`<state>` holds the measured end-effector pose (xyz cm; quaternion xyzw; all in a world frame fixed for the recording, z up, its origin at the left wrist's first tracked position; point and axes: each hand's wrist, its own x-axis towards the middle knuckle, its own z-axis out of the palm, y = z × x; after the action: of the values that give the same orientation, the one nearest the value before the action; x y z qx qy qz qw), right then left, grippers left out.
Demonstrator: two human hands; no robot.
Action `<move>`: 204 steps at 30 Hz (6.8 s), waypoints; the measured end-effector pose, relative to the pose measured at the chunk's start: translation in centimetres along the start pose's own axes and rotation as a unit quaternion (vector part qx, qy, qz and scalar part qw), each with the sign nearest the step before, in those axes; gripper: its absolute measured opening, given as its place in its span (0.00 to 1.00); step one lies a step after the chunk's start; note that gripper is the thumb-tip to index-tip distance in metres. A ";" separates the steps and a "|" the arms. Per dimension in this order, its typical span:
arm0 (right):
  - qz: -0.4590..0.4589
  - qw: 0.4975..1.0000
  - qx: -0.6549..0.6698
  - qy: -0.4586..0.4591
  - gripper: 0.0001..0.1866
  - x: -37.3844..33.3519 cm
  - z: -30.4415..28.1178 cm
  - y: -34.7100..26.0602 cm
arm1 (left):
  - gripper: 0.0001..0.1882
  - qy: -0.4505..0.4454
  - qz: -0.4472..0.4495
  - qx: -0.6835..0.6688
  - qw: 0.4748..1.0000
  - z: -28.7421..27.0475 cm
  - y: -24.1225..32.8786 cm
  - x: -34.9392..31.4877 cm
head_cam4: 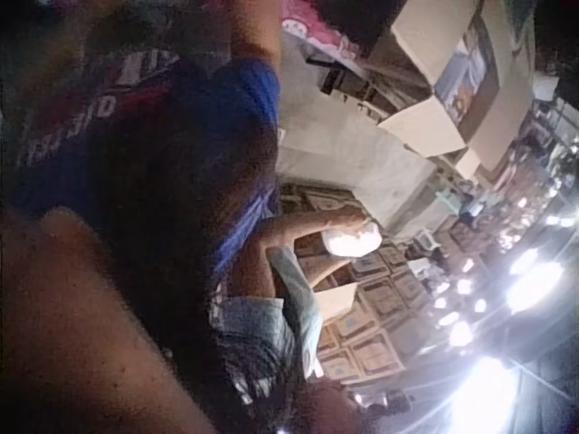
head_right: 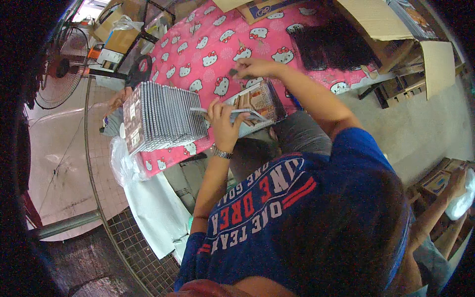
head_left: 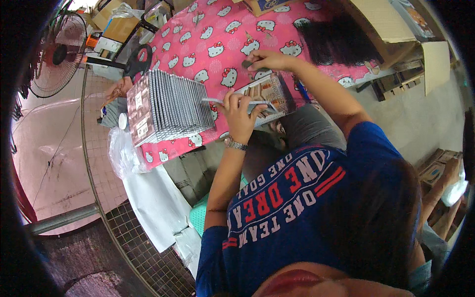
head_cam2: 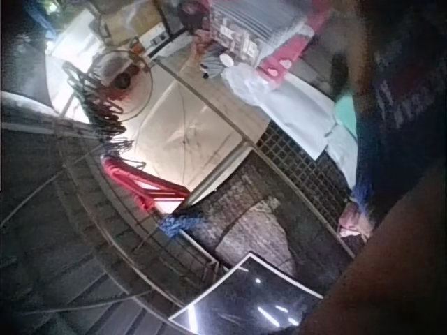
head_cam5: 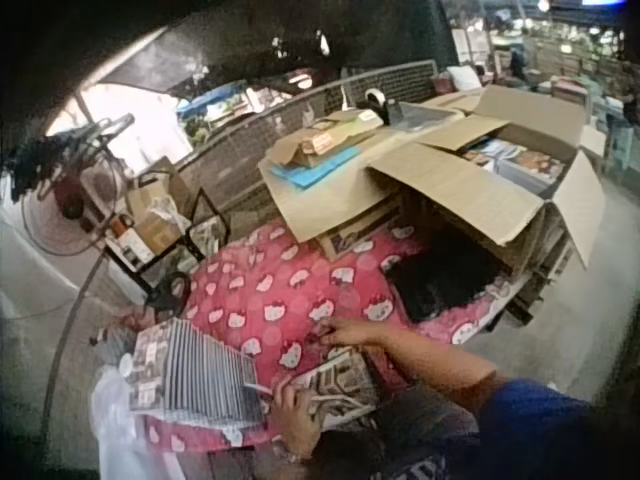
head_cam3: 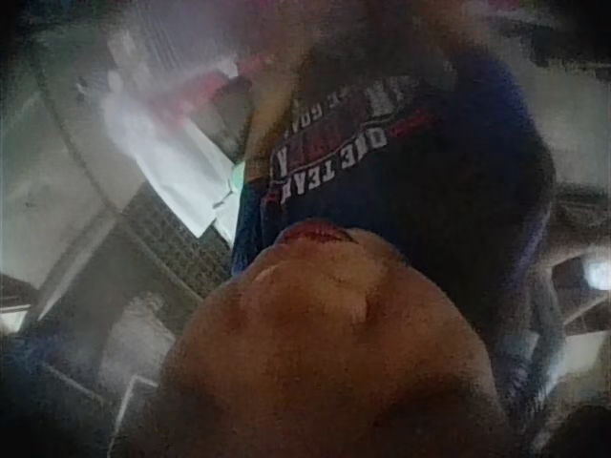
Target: The person threads a spiral wire through the pre-punched holes of a notebook and then uses a blue hand tool to crimp the ends of the wire. They process multiple notebooks, picking each one from a stack and placing it on another stack after finishing.
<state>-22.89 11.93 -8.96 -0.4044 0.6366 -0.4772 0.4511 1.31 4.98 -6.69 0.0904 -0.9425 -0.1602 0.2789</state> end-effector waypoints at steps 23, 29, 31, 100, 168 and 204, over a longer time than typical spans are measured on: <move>-0.162 0.897 0.301 -0.282 0.18 -10.7 2.0 -4.3 | 0.25 -0.066 0.055 -0.026 0.996 -1.6 1.5 1.4; -0.109 0.953 0.202 -0.197 0.15 -10.1 3.1 -5.1 | 0.28 -0.062 0.051 -0.015 0.997 -1.5 1.3 1.4; -0.127 0.971 0.047 -0.199 0.14 -9.3 2.7 -4.5 | 0.29 -0.067 0.042 -0.021 0.997 -1.4 1.6 1.8; -0.129 0.844 -0.516 0.075 0.14 -7.8 9.2 -8.0 | 0.15 0.009 -0.095 0.043 0.995 -2.7 -1.5 -0.2; -0.116 0.931 0.173 -0.299 0.24 -5.0 4.3 -7.1 | 0.18 -0.070 -0.050 -0.103 0.991 -4.9 -2.5 1.5; -0.129 0.905 -0.252 0.316 0.33 -3.2 -2.4 7.8 | 0.09 0.152 -0.264 -0.367 0.879 -2.5 -3.8 -0.9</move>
<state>-25.03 17.23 -15.58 -0.4111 0.7872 -0.4576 0.0435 3.76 1.07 -6.50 0.2504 -0.7032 -0.5470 0.3790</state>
